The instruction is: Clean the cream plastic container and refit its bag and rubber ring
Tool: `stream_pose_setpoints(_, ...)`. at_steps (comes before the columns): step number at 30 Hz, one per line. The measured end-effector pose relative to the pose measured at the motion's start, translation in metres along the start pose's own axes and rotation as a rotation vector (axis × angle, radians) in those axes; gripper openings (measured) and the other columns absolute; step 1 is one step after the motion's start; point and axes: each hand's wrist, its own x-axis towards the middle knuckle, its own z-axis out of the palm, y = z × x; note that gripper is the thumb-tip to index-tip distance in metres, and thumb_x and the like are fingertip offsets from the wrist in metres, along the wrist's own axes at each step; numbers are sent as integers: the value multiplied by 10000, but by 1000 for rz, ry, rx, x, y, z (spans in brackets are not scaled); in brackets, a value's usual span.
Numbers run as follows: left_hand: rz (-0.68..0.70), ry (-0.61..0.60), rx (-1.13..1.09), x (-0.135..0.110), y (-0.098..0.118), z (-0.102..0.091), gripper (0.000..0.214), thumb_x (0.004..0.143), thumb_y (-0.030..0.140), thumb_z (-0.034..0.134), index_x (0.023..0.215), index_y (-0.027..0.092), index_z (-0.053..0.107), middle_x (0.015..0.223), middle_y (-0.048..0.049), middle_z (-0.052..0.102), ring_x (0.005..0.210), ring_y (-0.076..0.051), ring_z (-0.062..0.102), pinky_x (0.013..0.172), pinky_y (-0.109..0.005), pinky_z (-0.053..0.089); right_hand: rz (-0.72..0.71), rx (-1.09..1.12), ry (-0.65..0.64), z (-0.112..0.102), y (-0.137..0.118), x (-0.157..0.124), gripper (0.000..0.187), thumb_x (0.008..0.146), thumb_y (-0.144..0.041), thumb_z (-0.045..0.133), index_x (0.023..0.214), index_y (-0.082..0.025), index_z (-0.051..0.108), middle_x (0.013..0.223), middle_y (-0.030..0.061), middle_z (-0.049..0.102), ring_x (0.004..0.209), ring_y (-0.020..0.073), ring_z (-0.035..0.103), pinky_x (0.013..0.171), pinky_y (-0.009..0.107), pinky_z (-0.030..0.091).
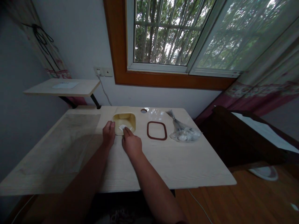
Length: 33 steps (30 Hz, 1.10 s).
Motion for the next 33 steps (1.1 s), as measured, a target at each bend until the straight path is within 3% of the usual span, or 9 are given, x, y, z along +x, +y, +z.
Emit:
stream_pose_setpoints(4, -4, -2, -18, -1, 1, 1, 321, 947, 398, 442, 683, 221, 394, 621, 35, 416, 598, -140, 408, 557, -257, 310, 63, -8, -2, -2, 3, 1, 542, 956, -326, 423, 1495, -282, 410, 1584, 45, 387, 1036, 218, 697, 878, 369, 568)
stream_pose_setpoints(12, -18, 7, -25, 0, 1, 1, 329, 934, 391, 458, 662, 222, 381, 601, 41, 382, 591, -136, 391, 560, -259, 311, -74, 73, -16, 1, -10, -4, 560, 951, -319, 418, 1509, -281, 388, 1579, 23, 397, 1065, 199, 683, 884, 340, 568)
stream_pose_setpoints(20, -53, -23, -103, 1, 2, 1, 326, 913, 414, 477, 666, 223, 382, 615, 40, 380, 595, -134, 383, 543, -252, 316, 78, 74, 12, -1, 6, 2, 555, 924, -302, 445, 1479, -285, 437, 1564, 12, 421, 1113, 216, 665, 923, 359, 555)
stream_pose_setpoints(27, -85, -3, -142, 2, -1, 3, 356, 912, 443, 487, 657, 219, 379, 608, 45, 366, 584, -123, 377, 540, -242, 330, -76, 130, -19, 2, -8, -3, 583, 928, -299, 434, 1509, -278, 391, 1581, 6, 393, 1131, 198, 654, 923, 336, 556)
stream_pose_setpoints(33, -97, -2, -149, 2, -2, 4, 348, 909, 444, 479, 664, 222, 371, 619, 42, 370, 590, -125, 379, 537, -241, 337, -14, 133, -1, -2, 3, -1, 567, 922, -280, 441, 1489, -301, 427, 1565, -10, 419, 1155, 195, 642, 961, 336, 540)
